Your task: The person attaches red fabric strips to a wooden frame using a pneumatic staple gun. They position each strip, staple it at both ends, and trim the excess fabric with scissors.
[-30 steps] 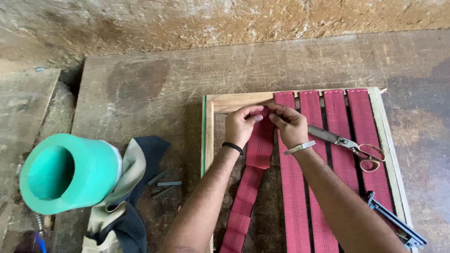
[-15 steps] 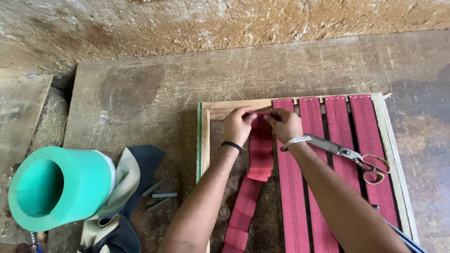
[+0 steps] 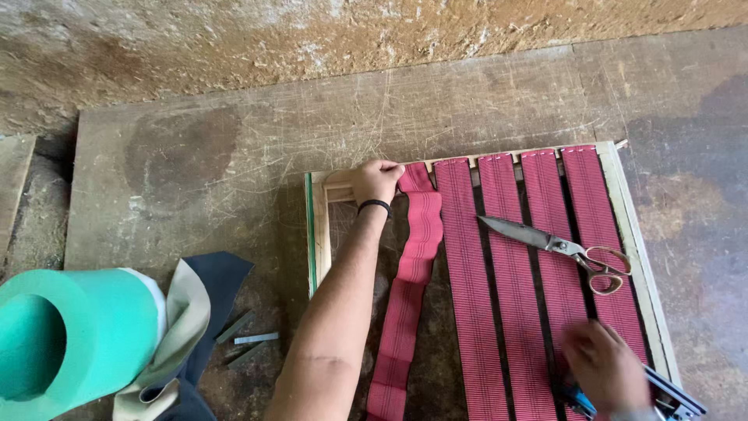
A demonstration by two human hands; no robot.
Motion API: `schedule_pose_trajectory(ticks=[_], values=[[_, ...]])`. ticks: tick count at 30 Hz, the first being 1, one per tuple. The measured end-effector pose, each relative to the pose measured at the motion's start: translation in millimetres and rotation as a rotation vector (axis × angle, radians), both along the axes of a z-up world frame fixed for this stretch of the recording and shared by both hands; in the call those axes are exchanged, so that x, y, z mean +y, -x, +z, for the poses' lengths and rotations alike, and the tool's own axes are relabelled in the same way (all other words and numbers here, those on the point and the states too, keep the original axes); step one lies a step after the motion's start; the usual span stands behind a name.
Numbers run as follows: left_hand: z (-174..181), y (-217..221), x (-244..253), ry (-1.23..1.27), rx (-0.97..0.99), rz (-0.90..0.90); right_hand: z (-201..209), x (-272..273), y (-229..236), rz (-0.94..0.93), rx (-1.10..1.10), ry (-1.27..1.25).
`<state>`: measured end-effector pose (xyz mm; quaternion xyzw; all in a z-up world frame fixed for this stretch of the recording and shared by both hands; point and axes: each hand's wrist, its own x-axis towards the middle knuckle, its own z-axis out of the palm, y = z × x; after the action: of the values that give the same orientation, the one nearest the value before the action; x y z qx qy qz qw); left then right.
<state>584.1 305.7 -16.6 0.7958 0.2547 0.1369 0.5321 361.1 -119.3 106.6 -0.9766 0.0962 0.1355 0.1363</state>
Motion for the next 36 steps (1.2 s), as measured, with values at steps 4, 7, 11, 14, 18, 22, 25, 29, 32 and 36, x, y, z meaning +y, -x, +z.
schedule_pose_trajectory(ticks=[4,7,11,14,18,22,25,29,32,36], values=[[12,-8,1,-0.134,0.048,-0.105,-57,-98,50,0.15,-0.01,0.334],[20,-6,2,-0.16,0.094,-0.128,-93,-143,74,-0.097,0.103,-0.02],[28,-8,7,-0.15,0.168,-0.131,-108,-162,63,0.101,0.071,0.005],[24,-9,-4,-0.186,0.15,-0.165,-70,-160,50,0.456,0.11,-0.071],[14,-8,10,-0.161,0.118,-0.128,-19,-54,17,-0.179,0.366,-0.612],[12,-12,3,-0.118,0.024,-0.087,50,77,-67,-0.046,0.422,-0.59],[17,-2,0,-0.14,0.014,-0.097,70,164,-138,0.106,0.295,-0.603],[34,-2,5,0.018,0.237,-0.197,68,224,-199,-0.1,0.257,-0.851],[40,0,4,-0.202,0.081,-0.183,57,238,-217,-0.172,0.261,-0.942],[43,6,3,-0.174,0.054,-0.182,44,244,-227,-0.203,0.292,-0.985]])
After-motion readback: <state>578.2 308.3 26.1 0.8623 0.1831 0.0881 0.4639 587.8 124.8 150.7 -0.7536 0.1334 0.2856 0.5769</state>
